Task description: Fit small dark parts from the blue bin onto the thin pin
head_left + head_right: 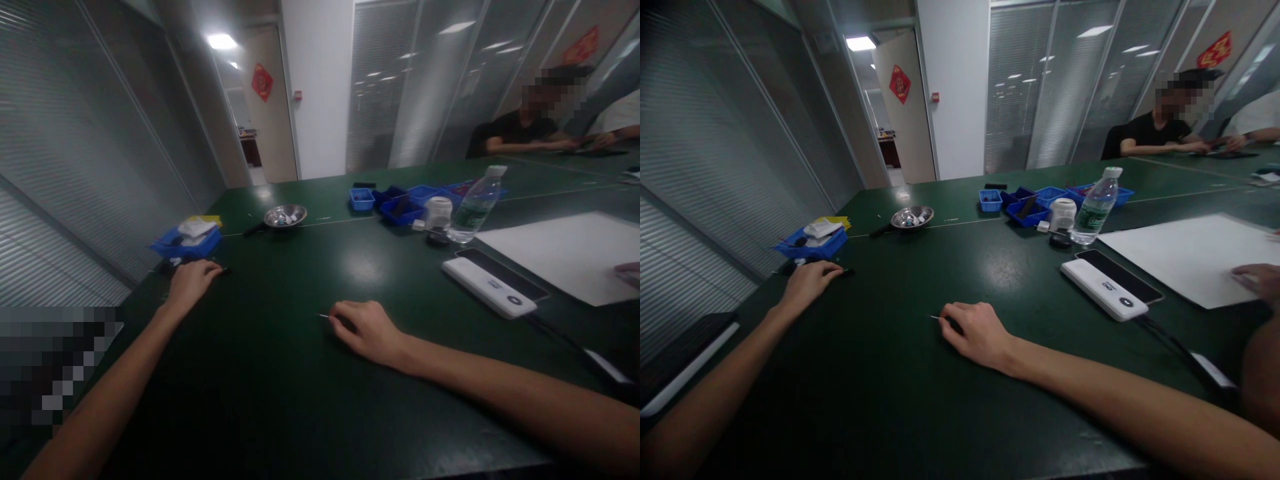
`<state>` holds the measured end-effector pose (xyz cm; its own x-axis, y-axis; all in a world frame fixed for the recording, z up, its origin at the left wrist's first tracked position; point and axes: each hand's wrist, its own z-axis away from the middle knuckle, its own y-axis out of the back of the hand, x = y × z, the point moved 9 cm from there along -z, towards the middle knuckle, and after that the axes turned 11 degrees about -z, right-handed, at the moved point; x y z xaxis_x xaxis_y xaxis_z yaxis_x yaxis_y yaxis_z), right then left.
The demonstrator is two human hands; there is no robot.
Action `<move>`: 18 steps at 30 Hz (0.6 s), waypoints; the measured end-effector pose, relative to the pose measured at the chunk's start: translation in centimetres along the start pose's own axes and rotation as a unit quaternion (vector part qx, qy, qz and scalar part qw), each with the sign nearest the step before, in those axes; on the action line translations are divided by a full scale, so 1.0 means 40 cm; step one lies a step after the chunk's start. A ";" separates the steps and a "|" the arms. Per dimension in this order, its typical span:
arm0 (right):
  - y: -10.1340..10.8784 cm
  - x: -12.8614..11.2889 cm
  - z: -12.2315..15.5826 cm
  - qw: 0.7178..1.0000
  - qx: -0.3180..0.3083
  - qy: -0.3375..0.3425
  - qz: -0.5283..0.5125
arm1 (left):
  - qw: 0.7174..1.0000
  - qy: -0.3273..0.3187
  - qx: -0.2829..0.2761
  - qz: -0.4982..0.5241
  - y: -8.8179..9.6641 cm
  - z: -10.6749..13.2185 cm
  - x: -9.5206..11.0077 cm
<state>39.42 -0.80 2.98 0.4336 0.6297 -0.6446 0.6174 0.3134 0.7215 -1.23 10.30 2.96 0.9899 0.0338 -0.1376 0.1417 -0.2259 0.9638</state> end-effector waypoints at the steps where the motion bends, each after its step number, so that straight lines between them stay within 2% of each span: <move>1: 0.000 0.000 0.000 1.000 0.000 -0.001 0.002 | 1.000 -0.002 -0.001 0.001 -0.002 -0.001 -0.001; 9: 0.001 -0.008 -0.002 1.000 0.000 0.002 0.001 | 1.000 0.000 0.008 -0.001 -0.012 -0.003 -0.011; 18: 0.001 -0.006 0.002 1.000 -0.004 0.001 -0.002 | 0.999 -0.035 0.008 0.002 -0.003 -0.001 0.030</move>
<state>39.40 -0.99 3.13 0.4307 0.6298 -0.6464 0.6132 0.3213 0.7216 -0.08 10.39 2.69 0.9882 -0.0344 -0.1494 0.1368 -0.2422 0.9605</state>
